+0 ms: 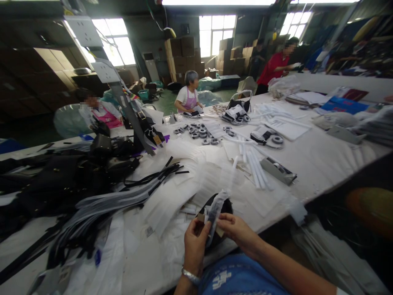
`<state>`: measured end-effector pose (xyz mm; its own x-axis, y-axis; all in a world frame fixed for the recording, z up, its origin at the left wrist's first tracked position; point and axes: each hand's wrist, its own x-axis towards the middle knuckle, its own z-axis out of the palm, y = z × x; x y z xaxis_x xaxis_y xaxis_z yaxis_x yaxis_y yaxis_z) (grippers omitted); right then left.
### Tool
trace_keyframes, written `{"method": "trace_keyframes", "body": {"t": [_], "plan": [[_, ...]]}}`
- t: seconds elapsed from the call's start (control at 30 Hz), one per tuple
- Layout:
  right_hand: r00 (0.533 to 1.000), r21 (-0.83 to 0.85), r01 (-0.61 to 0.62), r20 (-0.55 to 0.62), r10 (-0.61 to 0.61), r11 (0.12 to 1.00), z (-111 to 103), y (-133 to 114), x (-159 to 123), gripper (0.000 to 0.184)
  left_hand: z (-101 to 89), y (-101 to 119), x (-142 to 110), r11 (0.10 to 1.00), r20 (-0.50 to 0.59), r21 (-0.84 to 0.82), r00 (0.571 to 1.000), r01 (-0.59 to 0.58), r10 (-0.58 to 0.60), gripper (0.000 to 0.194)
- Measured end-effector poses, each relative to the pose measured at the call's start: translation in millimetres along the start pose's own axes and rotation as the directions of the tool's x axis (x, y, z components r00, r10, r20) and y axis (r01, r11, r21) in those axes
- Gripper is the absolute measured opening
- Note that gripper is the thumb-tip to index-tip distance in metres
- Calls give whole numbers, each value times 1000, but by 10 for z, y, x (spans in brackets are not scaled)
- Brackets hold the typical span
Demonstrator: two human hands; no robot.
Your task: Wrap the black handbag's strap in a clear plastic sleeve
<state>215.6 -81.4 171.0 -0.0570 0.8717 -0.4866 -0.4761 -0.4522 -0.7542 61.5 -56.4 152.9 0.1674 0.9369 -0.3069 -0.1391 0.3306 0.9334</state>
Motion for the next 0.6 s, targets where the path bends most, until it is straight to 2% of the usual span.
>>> {"method": "trace_keyframes", "body": {"t": [0.1, 0.17, 0.27, 0.43, 0.6], "plan": [[996, 118, 7, 93, -18, 993, 20, -6, -64, 37, -15, -5, 8, 1000, -22, 5, 999, -27, 27, 32], [994, 135, 43, 96, -56, 990, 40, 45, -72, 44, -11, 0, 6, 999, -30, 7, 999, -45, 45, 31], [989, 41, 150, 3, -150, 988, 71, 174, -17, 51, 17, 7, -8, 997, -31, 17, 997, -70, 70, 29], [942, -128, 266, -176, -286, 955, 109, 333, 123, 51, 76, -8, -26, 994, -36, 31, 993, -108, 109, 26], [917, -167, 319, -196, -348, 933, 164, 395, 148, 49, 98, -49, -28, 986, -50, 74, 987, -147, 151, 23]]}}
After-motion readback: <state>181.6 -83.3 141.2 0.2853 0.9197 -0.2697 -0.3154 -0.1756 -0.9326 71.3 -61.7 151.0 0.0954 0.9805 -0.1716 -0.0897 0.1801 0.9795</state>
